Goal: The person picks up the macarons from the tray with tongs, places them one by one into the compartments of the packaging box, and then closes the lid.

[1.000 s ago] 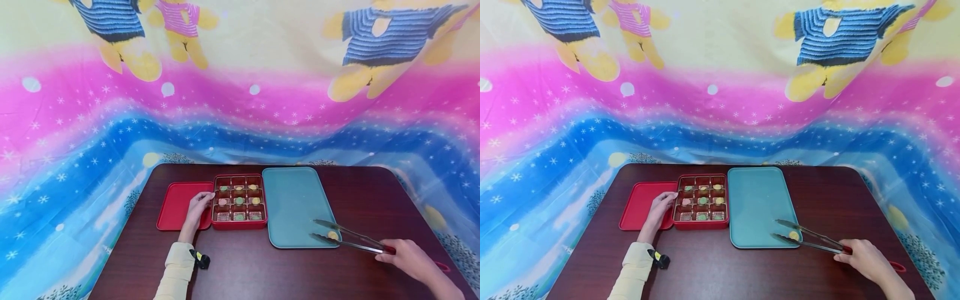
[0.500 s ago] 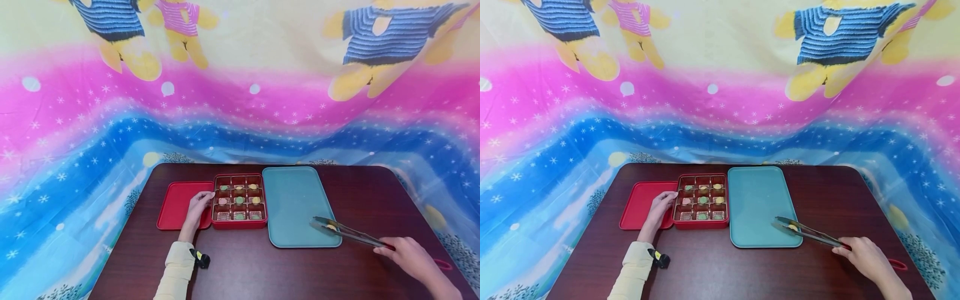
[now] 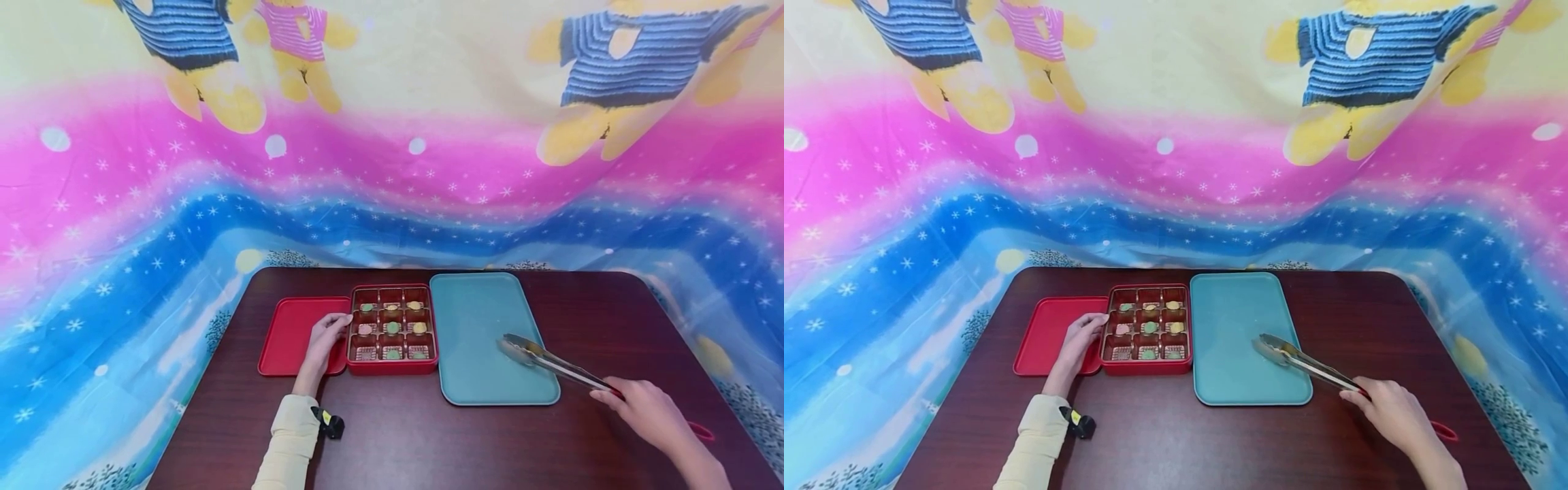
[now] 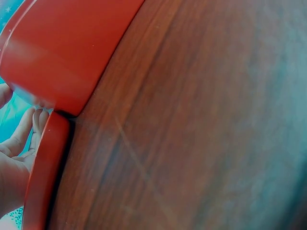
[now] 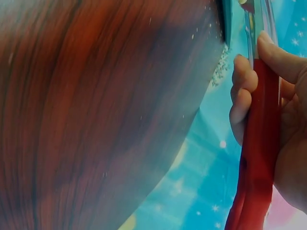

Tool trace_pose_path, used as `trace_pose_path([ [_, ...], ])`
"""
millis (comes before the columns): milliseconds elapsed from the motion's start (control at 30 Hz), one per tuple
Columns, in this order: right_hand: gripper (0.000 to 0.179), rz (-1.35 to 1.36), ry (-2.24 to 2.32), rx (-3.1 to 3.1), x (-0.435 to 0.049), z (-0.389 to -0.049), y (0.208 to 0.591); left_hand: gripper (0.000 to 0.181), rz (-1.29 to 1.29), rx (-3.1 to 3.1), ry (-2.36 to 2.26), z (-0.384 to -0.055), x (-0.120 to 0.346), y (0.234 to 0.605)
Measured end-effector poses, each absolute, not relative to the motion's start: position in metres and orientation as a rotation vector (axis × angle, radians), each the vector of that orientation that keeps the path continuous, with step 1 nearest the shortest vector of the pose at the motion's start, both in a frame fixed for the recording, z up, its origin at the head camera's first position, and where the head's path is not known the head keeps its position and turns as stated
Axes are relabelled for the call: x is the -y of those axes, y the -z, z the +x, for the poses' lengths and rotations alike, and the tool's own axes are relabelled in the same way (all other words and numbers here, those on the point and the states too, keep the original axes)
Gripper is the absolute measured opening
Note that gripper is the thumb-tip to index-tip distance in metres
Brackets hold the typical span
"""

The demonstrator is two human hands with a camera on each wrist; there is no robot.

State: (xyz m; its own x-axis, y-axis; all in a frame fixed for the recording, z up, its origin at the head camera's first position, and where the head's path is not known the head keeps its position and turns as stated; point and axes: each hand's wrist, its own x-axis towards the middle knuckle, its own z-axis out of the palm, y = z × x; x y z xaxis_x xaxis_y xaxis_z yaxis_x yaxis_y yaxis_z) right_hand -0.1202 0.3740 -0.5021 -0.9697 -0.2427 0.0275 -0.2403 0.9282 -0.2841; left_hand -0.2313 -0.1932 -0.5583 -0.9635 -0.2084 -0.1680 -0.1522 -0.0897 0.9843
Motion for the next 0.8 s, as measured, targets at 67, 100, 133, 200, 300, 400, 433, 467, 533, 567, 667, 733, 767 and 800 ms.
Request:
trace_pose_path([
  [67,0.019,-0.397,0.462,-3.092,-0.368,-0.121,0.504,0.028,0.413,2.095,2.249,-0.232,0.193,0.559],
  [100,0.020,-0.402,0.467,-3.099,-0.366,-0.122,0.505,0.029,0.411,2.092,2.250,-0.232,0.193,0.559],
  [133,0.021,-0.405,0.470,-3.104,-0.363,-0.123,0.506,0.029,0.411,2.092,2.251,-0.232,0.193,0.560],
  [200,0.021,-0.413,0.473,-3.116,-0.358,-0.125,0.507,0.030,0.412,2.094,2.251,-0.232,0.193,0.560],
  [300,0.022,-0.432,0.474,-3.140,-0.352,-0.127,0.510,0.032,0.417,2.092,2.256,-0.231,0.193,0.561],
  [400,0.022,-0.460,0.476,-3.158,-0.348,-0.129,0.510,0.032,0.419,2.095,2.257,-0.231,0.193,0.562],
  [433,0.022,-0.462,0.474,-3.159,-0.347,-0.129,0.511,0.033,0.418,2.098,2.255,-0.231,0.193,0.562],
  [467,0.022,-0.463,0.473,-3.157,-0.346,-0.130,0.511,0.032,0.417,2.098,2.256,-0.231,0.193,0.562],
  [533,0.022,-0.462,0.473,-3.153,-0.343,-0.131,0.510,0.031,0.418,2.096,2.256,-0.231,0.193,0.562],
  [567,0.022,-0.462,0.469,-3.156,-0.342,-0.132,0.510,0.031,0.419,2.093,2.256,-0.231,0.193,0.562],
  [667,0.022,-0.462,0.476,-3.163,-0.337,-0.135,0.508,0.030,0.411,2.080,2.258,-0.231,0.194,0.563],
  [733,0.022,-0.464,0.484,-3.172,-0.334,-0.137,0.506,0.029,0.407,2.073,2.261,-0.231,0.194,0.563],
  [767,0.022,-0.466,0.485,-3.177,-0.332,-0.138,0.504,0.029,0.407,2.072,2.262,-0.232,0.194,0.563],
  [800,0.022,-0.468,0.493,-3.175,-0.330,-0.139,0.503,0.029,0.406,2.074,2.261,-0.232,0.194,0.563],
])
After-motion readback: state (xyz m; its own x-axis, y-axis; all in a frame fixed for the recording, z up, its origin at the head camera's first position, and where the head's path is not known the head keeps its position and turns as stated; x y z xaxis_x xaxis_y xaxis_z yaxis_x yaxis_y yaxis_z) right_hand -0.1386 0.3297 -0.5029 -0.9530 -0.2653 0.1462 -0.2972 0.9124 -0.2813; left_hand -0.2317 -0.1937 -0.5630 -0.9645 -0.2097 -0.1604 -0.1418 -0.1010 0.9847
